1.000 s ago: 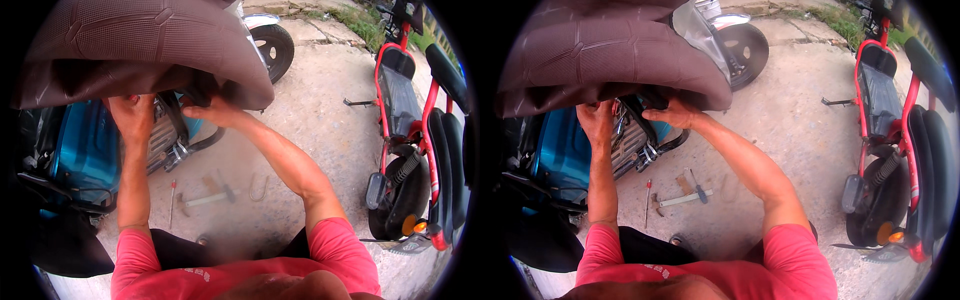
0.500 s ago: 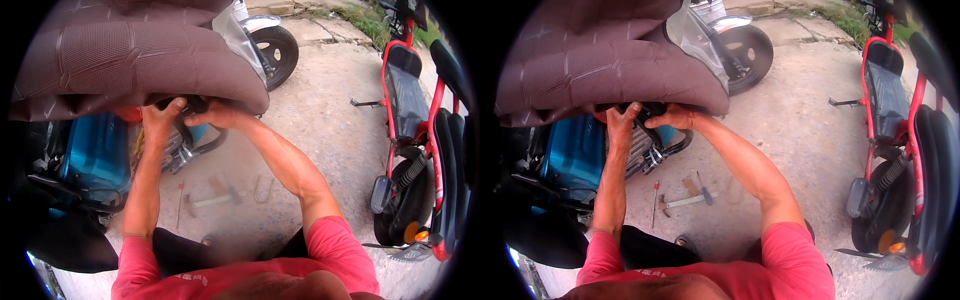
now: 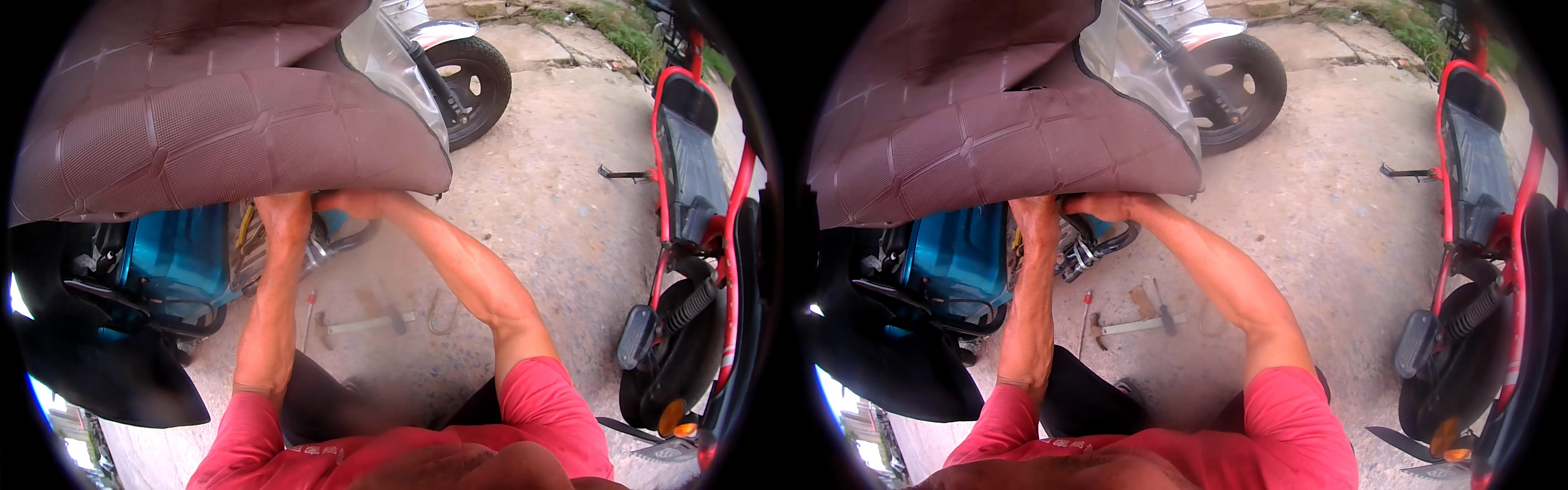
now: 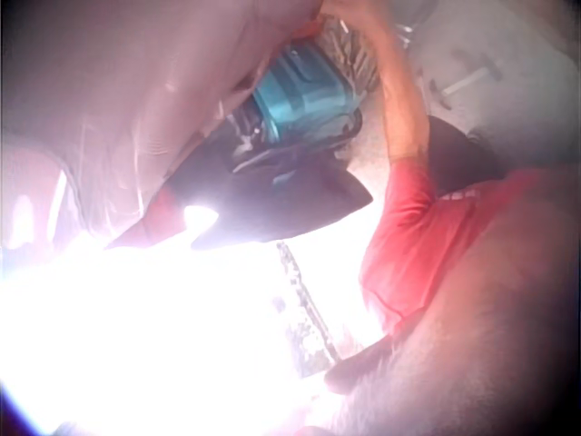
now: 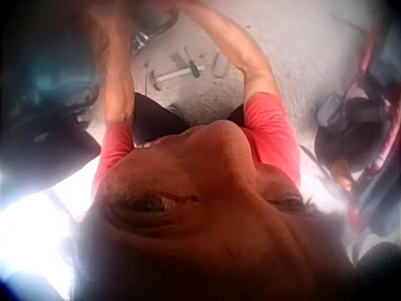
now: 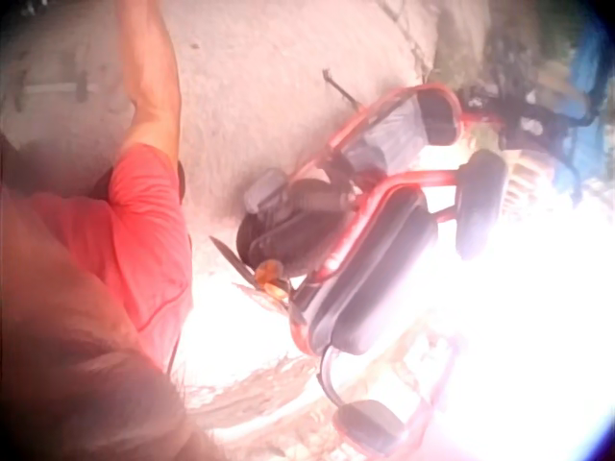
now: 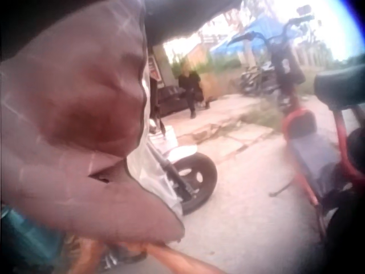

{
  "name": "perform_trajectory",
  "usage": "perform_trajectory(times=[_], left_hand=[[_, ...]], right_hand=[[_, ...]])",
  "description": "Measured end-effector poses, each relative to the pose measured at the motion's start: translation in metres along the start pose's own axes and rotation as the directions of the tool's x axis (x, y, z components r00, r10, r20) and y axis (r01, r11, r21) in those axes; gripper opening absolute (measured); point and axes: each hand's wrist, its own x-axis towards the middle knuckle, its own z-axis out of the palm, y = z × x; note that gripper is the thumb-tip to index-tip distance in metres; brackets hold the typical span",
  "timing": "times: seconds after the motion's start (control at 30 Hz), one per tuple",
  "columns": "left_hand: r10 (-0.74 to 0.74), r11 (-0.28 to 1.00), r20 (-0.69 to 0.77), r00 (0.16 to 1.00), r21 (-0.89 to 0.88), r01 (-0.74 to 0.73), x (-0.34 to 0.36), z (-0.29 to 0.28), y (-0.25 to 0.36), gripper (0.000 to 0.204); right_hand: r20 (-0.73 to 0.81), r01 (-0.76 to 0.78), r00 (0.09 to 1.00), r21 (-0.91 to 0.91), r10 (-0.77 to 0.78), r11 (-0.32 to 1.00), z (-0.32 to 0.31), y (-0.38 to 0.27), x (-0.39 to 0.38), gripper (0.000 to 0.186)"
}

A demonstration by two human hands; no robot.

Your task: The person secures a metal bracket to the frame of a vehicle using a screwdriver and hammer, then adjusts the seat cover.

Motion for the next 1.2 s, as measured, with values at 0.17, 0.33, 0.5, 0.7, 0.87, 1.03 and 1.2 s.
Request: perform_trajectory(times=[0.17,0.33,0.5,0.7,0.87,1.03,1.2], left_hand=[[0.008,0.98,-0.048,0.999,0.198,0.001,0.003,0.005,-0.002,0.061],[-0.009,0.982,-0.111,0.994,0.189,0.03,-0.002,0.005,-0.004,0.056],[0.03,0.982,-0.043,0.999,0.187,-0.021,-0.007,0.01,0.002,0.058],[-0.016,0.985,-0.06,0.998,0.173,0.026,-0.006,0.017,0.006,0.049],[-0.044,0.986,-0.073,0.996,0.16,0.055,-0.007,0.018,0.007,0.045],[-0.207,0.971,-0.056,0.977,0.112,0.212,-0.01,0.018,0.02,0.041],[-0.133,0.991,-0.078,0.988,0.022,0.135,0.003,0.023,0.003,0.068]], right_hand=[[-0.061,-0.07,0.996,-0.043,0.067,0.997,0.015,0.014,0.004,0.051],[-0.046,-0.051,0.998,-0.081,0.047,0.995,0.017,0.017,0.005,0.051],[-0.133,-0.006,0.991,-0.084,-0.005,0.996,0.013,0.012,0.001,0.054],[-0.062,-0.004,0.998,-0.121,-0.004,0.993,0.002,0.009,-0.002,0.054],[-0.169,0.094,0.978,-0.181,-0.125,0.979,0.007,0.014,-0.003,0.054],[-0.14,-0.048,0.99,-0.239,0.015,0.97,0.004,0.006,0.0,0.052],[-0.136,-0.092,0.988,-0.18,0.067,0.979,0.008,0.026,0.001,0.049]])
